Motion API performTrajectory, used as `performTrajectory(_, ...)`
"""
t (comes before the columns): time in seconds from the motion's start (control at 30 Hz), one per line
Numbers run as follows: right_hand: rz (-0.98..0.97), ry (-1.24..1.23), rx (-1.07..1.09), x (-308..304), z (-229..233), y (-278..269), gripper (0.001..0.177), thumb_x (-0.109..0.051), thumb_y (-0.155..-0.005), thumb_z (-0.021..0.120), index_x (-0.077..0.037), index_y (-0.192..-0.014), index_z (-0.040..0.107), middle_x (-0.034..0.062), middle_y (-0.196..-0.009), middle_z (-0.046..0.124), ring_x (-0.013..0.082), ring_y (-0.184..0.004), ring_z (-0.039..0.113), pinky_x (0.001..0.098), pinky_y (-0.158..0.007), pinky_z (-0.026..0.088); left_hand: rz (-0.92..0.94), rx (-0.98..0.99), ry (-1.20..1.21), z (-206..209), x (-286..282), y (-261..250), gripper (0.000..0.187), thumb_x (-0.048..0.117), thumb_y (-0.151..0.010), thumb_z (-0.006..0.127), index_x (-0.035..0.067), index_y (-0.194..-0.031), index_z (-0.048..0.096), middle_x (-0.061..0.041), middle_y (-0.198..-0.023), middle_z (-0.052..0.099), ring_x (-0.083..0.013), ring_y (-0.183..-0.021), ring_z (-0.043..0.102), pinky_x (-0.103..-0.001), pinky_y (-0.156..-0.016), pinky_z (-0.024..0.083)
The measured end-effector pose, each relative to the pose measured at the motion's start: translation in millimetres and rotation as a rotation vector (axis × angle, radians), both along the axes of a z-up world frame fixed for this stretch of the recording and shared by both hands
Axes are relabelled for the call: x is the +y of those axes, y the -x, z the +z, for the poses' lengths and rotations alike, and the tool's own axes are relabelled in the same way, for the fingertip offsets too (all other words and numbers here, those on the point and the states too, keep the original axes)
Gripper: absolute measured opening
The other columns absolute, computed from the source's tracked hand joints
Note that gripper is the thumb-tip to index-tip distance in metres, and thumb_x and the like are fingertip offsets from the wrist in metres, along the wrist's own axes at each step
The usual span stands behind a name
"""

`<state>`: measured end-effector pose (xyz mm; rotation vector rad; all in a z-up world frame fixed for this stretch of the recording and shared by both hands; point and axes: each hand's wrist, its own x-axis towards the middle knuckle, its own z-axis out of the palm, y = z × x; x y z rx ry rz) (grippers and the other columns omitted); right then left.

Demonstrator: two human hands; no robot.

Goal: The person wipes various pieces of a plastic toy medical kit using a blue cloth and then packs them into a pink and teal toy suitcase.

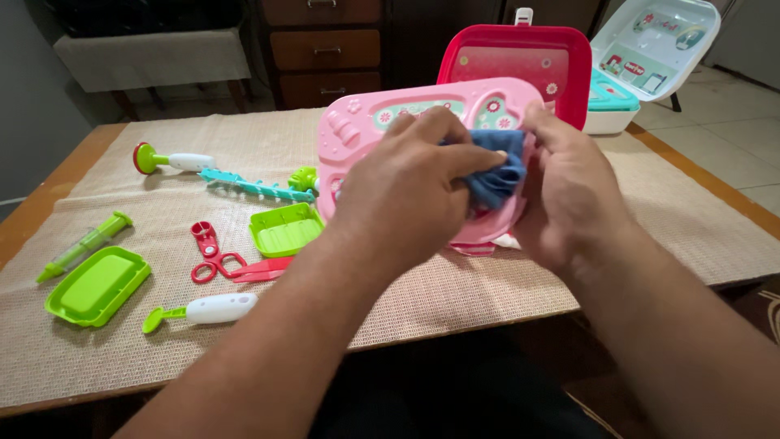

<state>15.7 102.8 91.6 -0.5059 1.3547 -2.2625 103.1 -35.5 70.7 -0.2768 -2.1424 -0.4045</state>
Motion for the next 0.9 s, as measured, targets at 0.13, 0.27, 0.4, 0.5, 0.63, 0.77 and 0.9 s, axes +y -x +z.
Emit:
performTrajectory(0.13,-0.11,-0.002,-0.062,-6,2,6,0.034,-0.03,-0.104,0.044,-0.006,-0.125,0.054,0.0104,-0.117,0.065,0.0227,-0.107,0.068,0.0515,-0.101,0.058,0.14,-0.03,-0.015,2,-18,-3,0.024,0.018,-0.084,0.073,0.024,-0.106,0.082,-0.002,-0.105,0.07,-0.0245,-0.103,0.068,-0.039,-0.087,0.057)
performTrajectory(0.27,-0.123,0.038,0.011,-10,-3,9,0.037,-0.026,-0.102,0.048,-0.011,-0.135,0.053,0.0053,-0.126,0.066,0.0209,-0.117,0.067,0.0481,-0.105,0.056,0.376,-0.307,-0.304,15,-41,-12,0.03,0.016,-0.088,0.066,0.027,-0.111,0.08,-0.006,-0.105,0.067,-0.0267,-0.095,0.067,-0.042,-0.087,0.054)
performTrajectory(0.4,-0.102,-0.026,0.068,-14,-8,5,0.04,-0.027,-0.101,0.047,-0.011,-0.138,0.052,0.007,-0.127,0.066,0.0221,-0.117,0.067,0.046,-0.103,0.058,0.382,-0.18,-0.463,19,-47,-14,0.027,0.016,-0.093,0.063,0.019,-0.115,0.078,-0.013,-0.098,0.065,-0.0278,-0.09,0.068,-0.041,-0.086,0.055)
performTrajectory(0.5,-0.006,-0.037,0.166,-19,-12,-4,0.041,-0.027,-0.103,0.045,-0.011,-0.14,0.051,0.0086,-0.129,0.067,0.022,-0.116,0.068,0.0426,-0.1,0.059,0.192,0.164,-0.287,13,-31,-1,0.035,0.01,-0.092,0.065,0.013,-0.126,0.074,-0.011,-0.103,0.065,-0.0291,-0.097,0.069,-0.041,-0.09,0.057)
performTrajectory(0.63,0.086,-0.016,0.18,-25,-17,-14,0.04,-0.028,-0.104,0.044,-0.012,-0.141,0.05,0.0095,-0.127,0.066,0.0221,-0.112,0.069,0.0422,-0.093,0.06,0.131,0.156,-0.236,7,-12,1,0.042,0.013,-0.085,0.069,0.012,-0.128,0.072,-0.013,-0.11,0.062,-0.0303,-0.092,0.07,-0.041,-0.083,0.057)
performTrajectory(0.77,0.084,-0.014,0.178,-21,-19,-14,0.04,-0.028,-0.103,0.045,-0.013,-0.139,0.051,0.0081,-0.125,0.065,0.0228,-0.113,0.067,0.0425,-0.091,0.062,0.288,0.067,-0.263,4,-24,-8,0.039,0.017,-0.087,0.07,0.016,-0.126,0.073,-0.012,-0.109,0.062,-0.0312,-0.088,0.07,-0.044,-0.077,0.056)
performTrajectory(0.9,0.018,-0.013,0.187,-14,-24,-12,0.04,-0.029,-0.103,0.049,-0.014,-0.141,0.054,0.0054,-0.13,0.066,0.0202,-0.12,0.065,0.0407,-0.093,0.061,0.54,-0.162,-0.379,-1,-56,-21,0.028,0.023,-0.092,0.066,0.015,-0.118,0.075,-0.013,-0.111,0.06,-0.0311,-0.088,0.069,-0.047,-0.08,0.055)
